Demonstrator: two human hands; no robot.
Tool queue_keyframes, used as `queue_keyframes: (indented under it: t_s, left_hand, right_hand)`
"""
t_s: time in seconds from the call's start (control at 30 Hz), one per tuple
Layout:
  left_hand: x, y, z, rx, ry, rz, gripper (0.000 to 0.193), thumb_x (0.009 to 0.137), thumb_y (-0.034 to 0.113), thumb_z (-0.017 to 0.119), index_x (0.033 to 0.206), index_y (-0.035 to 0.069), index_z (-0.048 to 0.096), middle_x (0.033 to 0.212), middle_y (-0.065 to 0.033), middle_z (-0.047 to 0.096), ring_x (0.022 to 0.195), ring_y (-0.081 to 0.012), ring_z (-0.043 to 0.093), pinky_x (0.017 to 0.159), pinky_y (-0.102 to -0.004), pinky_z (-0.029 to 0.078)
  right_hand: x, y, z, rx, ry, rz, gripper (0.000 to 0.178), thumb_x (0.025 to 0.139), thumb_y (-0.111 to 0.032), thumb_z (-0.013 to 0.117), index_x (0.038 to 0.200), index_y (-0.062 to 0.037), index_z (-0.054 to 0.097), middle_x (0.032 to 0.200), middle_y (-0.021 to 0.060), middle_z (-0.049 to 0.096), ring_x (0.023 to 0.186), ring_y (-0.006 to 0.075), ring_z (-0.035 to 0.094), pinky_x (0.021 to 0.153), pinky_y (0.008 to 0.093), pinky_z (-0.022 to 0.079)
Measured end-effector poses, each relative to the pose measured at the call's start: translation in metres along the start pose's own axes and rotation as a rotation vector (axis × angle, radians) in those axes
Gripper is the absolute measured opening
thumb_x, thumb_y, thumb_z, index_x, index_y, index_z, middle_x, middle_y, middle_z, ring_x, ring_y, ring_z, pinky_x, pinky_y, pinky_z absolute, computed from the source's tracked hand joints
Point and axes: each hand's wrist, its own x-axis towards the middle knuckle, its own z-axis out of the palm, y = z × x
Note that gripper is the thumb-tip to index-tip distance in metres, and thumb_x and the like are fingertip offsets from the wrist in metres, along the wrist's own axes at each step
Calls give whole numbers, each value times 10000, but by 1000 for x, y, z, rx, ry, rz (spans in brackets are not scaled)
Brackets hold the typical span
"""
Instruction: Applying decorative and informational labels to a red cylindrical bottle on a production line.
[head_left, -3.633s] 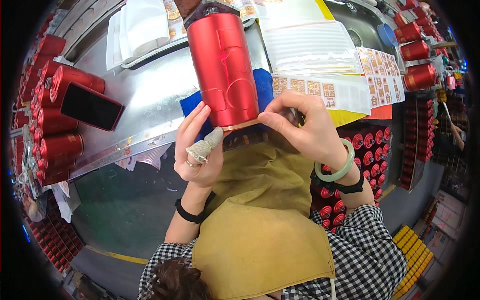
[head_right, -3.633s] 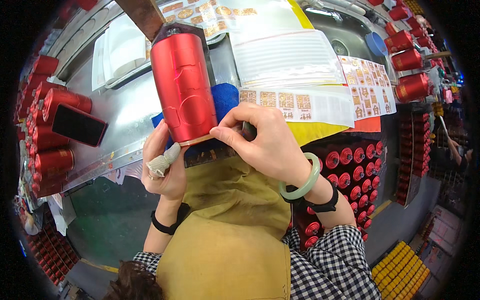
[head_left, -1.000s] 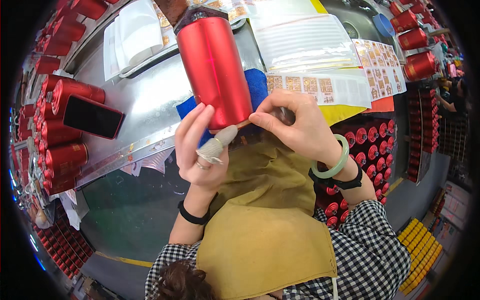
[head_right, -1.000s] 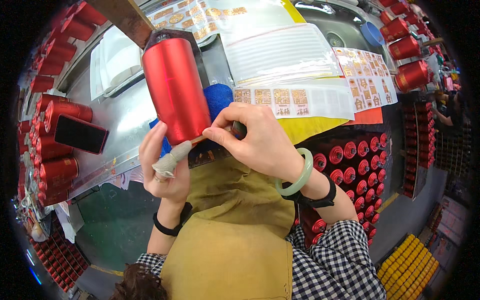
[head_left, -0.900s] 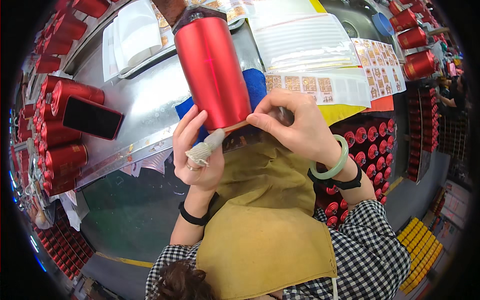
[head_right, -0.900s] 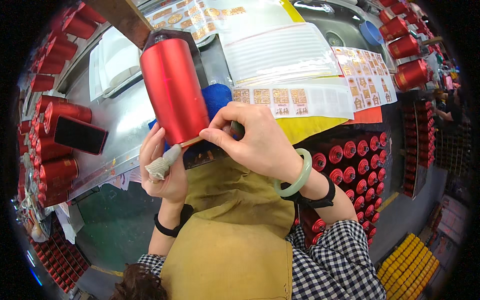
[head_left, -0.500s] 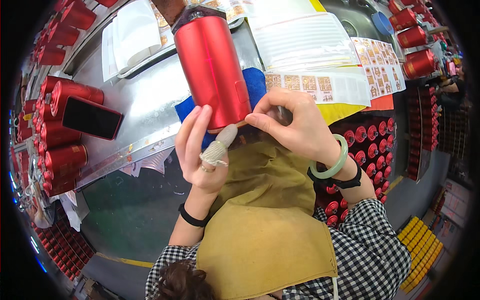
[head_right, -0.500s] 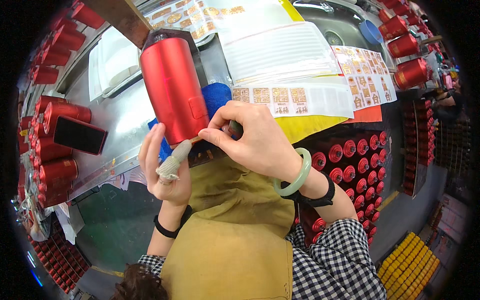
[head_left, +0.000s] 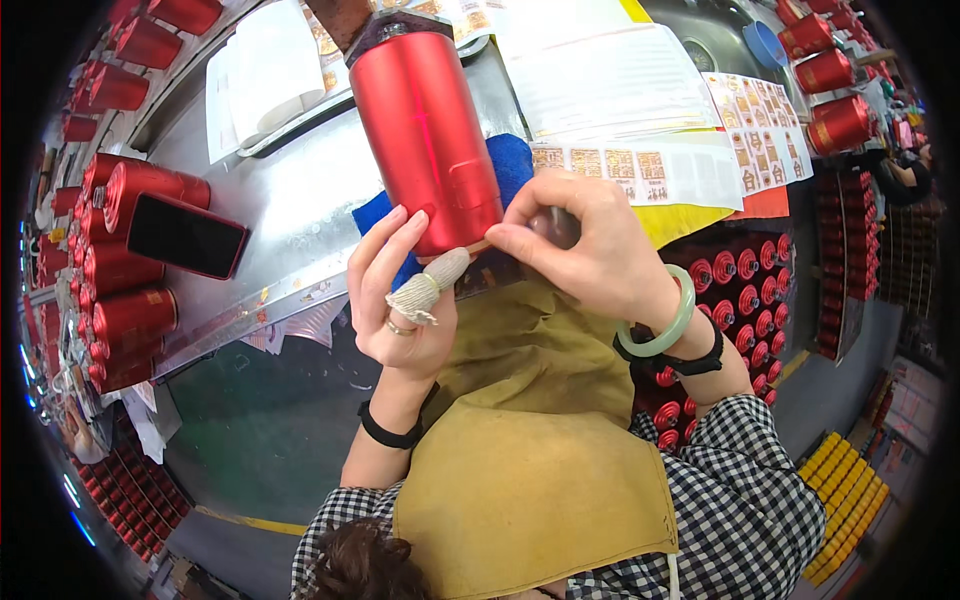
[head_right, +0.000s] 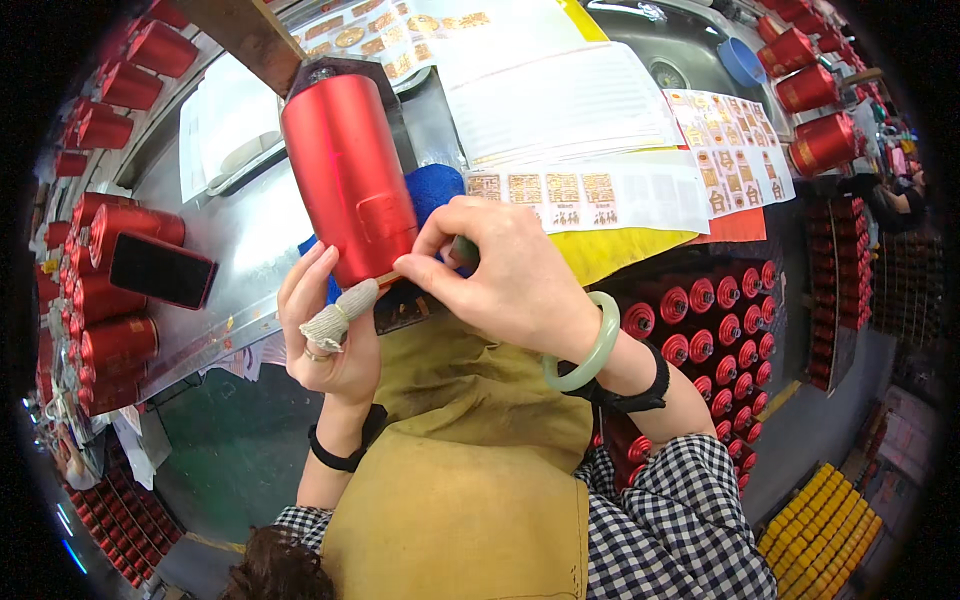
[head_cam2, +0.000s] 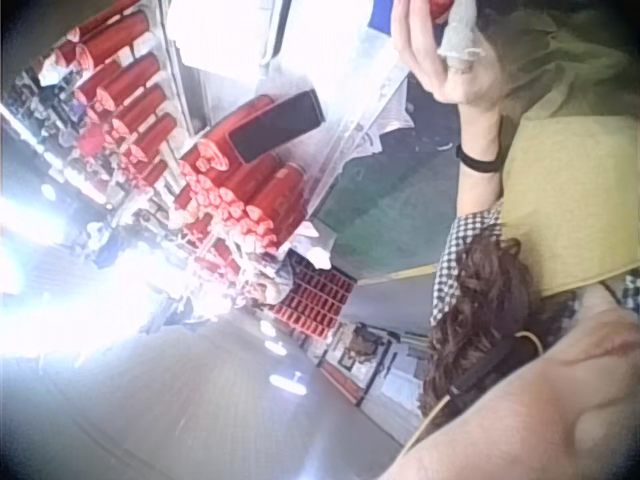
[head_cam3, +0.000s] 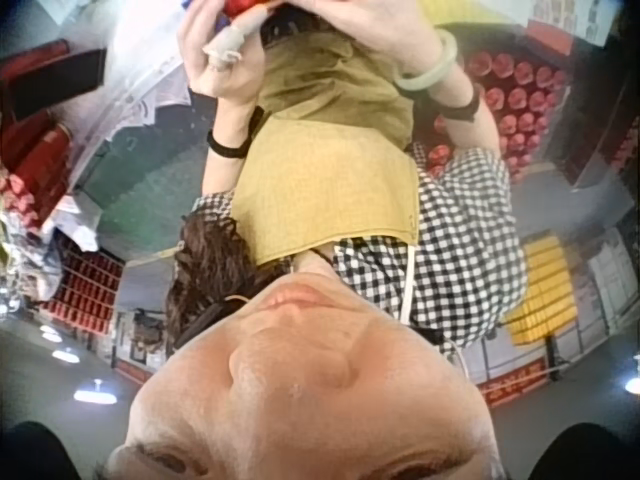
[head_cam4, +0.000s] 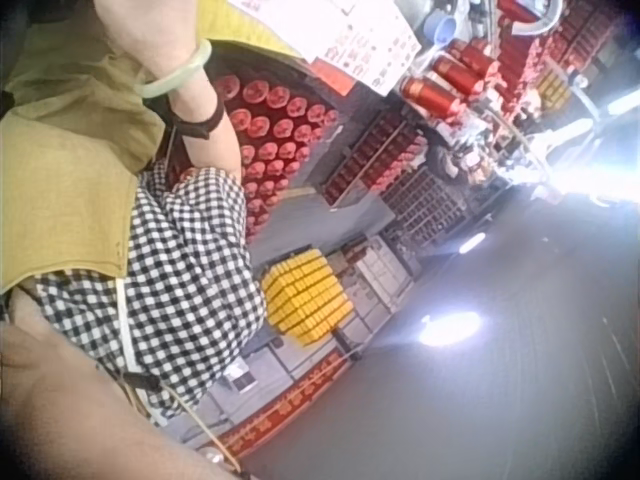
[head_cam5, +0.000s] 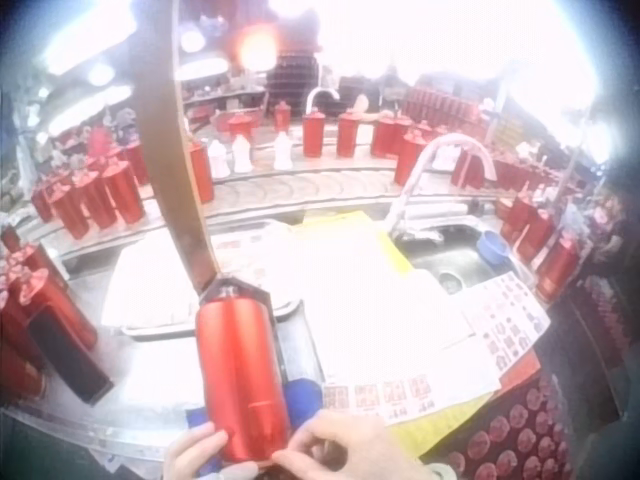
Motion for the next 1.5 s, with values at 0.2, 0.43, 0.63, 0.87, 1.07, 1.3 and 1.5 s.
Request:
queue_keyframes:
  t_s: [0.2, 0.43, 0.63, 0.87, 1.07, 1.3, 1.5]
  left_hand:
    - [-10, 0, -2, -164, 30, -270, 453, 885, -131, 747, 1316, -98, 613, 1352, -233, 630, 1282, -347, 632, 1084, -483, 577]
    - [-11, -1, 0, -139, 25, -218, 456, 891, -136, 735, 1327, -102, 604, 1356, -249, 619, 1282, -361, 628, 1092, -479, 571]
    - [-3, -2, -7, 60, -59, -32, 328, 883, -93, 757, 1205, -79, 697, 1305, -218, 683, 1230, -364, 657, 1037, -424, 595]
    - [4, 1, -6, 149, -54, 34, 199, 853, -34, 812, 1036, 10, 747, 1189, -168, 756, 1148, -393, 695, 945, -459, 595]
    - [2, -1, -6, 123, -17, -24, 211, 834, -24, 833, 997, 44, 718, 1160, -145, 768, 1114, -398, 711, 928, -456, 595]
    - [-1, -5, -7, 118, -21, 22, 318, 823, -30, 840, 1099, 78, 725, 1157, -142, 768, 1126, -390, 705, 930, -451, 595]
    - [1, -2, -5, 130, -17, 28, 268, 825, -30, 834, 1059, 58, 739, 1159, -142, 766, 1126, -386, 703, 929, -446, 588]
  right_hand:
    - [-6, 5, -8, 5, 75, 66, 240, 898, -194, 809, 887, 26, 712, 766, 88, 662, 660, 171, 599, 652, 323, 505]
    - [-17, 12, 4, 311, 149, 53, 212, 995, -137, 676, 1140, 16, 649, 1004, 132, 668, 944, 241, 631, 897, 359, 501]
    - [-16, 9, 7, 70, 126, -219, 156, 943, -19, 687, 1099, -19, 689, 976, 137, 683, 901, 313, 678, 803, 391, 533]
    - [-20, -3, 20, -108, 225, -189, 116, 924, -22, 712, 1023, -24, 651, 967, 141, 666, 878, 358, 673, 771, 424, 537]
    - [-17, -2, 21, -105, 207, -191, 175, 891, -81, 768, 996, -18, 642, 944, 140, 667, 863, 335, 677, 744, 412, 539]
    - [-16, -6, 25, -25, 205, -100, 226, 851, -111, 813, 964, -16, 642, 885, 132, 665, 812, 327, 678, 731, 399, 542]
    - [-15, -1, 24, -23, 208, -121, 222, 851, -110, 813, 964, -10, 650, 907, 146, 679, 817, 334, 682, 734, 402, 544]
